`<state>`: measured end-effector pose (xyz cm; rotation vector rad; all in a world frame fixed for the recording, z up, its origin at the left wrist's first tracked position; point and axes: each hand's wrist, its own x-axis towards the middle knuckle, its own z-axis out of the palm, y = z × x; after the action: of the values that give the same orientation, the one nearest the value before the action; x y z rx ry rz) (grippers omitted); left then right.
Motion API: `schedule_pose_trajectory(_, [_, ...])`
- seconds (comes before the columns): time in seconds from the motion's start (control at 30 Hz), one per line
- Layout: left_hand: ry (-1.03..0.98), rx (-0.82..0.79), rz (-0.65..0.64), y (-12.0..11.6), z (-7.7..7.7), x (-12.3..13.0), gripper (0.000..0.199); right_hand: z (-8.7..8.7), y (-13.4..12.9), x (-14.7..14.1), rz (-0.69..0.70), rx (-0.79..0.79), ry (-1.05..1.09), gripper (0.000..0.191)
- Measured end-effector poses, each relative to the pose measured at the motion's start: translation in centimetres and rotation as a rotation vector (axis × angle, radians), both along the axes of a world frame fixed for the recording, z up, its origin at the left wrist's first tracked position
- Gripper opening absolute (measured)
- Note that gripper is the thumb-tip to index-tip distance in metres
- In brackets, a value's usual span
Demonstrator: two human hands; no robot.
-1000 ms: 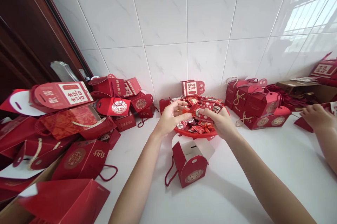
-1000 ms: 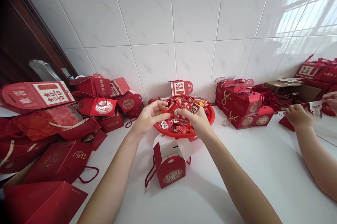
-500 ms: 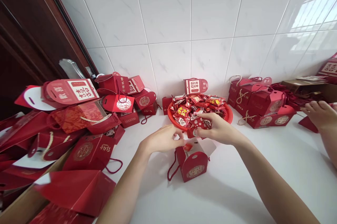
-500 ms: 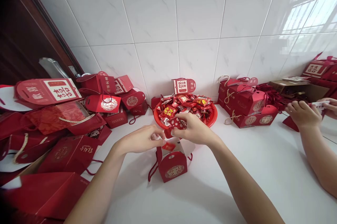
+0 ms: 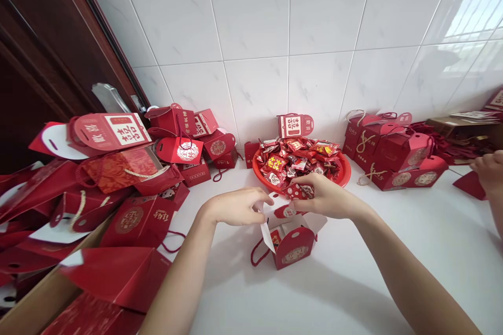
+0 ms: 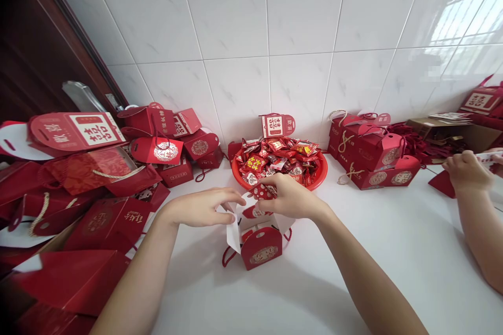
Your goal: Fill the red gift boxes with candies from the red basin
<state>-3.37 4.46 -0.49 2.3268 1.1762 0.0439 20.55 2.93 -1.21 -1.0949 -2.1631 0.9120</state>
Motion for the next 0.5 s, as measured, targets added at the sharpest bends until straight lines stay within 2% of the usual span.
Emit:
schedule_pose_trajectory(0.1, [-0.014,0.009,0.002,-0.1,0.1,0.0,0.043,-0.1,0.1,0.0,-0.013,0.024,-0.009,0.012])
schedule_pose_trajectory(0.37, [0.143,-0.081,-0.056,-0.7,1.1,0.5,0.052,0.4,-0.1,0.1,-0.017,-0.005,-0.015,0.028])
schedule_pose_trajectory(0.5, [0.147,-0.103,-0.049,-0.8,1.1,0.6,0.053,0.2,0.1,-0.1,0.074,-0.050,-0.058,0.029])
